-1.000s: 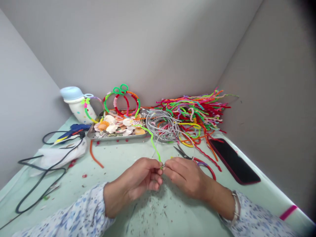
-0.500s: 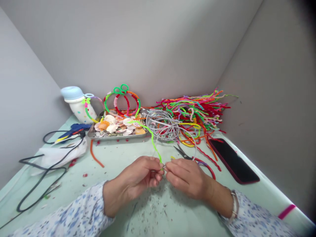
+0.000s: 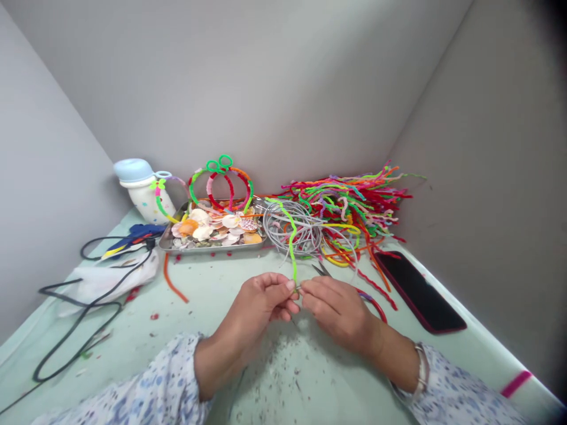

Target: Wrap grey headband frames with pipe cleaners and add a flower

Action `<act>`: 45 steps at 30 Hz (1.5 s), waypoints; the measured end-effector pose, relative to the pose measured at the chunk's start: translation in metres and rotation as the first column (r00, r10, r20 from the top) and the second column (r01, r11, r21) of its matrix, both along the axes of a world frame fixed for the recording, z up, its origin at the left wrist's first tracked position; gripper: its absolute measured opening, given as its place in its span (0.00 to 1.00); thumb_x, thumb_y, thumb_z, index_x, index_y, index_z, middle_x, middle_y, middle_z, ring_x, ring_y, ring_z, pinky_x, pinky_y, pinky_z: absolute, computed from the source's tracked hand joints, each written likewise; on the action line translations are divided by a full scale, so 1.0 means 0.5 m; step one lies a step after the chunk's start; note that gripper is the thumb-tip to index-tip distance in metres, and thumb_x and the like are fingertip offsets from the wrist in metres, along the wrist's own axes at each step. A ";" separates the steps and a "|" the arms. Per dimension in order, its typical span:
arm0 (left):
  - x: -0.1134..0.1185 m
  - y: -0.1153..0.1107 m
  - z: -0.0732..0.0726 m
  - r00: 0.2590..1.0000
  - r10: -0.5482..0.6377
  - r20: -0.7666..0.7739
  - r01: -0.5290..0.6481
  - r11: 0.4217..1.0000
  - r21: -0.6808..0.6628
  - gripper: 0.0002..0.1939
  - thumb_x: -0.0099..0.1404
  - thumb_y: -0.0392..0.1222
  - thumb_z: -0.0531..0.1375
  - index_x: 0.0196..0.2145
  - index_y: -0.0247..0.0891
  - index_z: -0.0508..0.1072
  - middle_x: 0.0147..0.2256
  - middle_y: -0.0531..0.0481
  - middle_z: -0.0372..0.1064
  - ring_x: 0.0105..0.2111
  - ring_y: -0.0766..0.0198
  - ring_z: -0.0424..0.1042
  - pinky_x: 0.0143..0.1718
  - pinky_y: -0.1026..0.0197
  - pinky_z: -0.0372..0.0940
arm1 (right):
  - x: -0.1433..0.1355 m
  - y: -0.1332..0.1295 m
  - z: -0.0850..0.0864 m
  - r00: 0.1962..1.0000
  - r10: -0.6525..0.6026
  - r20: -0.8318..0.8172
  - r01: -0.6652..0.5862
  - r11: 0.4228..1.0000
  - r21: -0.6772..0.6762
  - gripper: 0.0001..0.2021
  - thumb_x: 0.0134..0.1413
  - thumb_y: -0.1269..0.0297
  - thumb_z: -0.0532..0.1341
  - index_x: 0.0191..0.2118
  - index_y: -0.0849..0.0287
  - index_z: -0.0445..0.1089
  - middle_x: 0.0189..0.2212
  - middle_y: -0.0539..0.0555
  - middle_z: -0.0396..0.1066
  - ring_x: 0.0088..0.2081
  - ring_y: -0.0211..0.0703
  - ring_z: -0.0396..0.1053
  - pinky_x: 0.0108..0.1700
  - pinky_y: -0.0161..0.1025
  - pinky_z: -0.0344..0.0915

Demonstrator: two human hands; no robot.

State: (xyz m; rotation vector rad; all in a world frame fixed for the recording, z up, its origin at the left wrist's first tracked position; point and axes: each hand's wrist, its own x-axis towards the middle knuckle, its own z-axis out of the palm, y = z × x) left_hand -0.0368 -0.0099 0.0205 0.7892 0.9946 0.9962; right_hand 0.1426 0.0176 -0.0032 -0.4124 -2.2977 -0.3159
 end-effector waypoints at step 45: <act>-0.035 -0.013 -0.012 0.635 0.581 -0.509 0.244 0.475 0.846 0.06 0.63 0.30 0.56 0.36 0.38 0.66 0.29 0.52 0.64 0.28 0.66 0.65 0.31 0.64 0.59 | 0.001 -0.003 -0.003 0.997 -0.047 -0.068 0.043 0.997 -0.057 0.16 0.53 0.73 0.61 0.49 0.64 0.67 0.41 0.60 0.74 0.43 0.48 0.71 0.42 0.45 0.70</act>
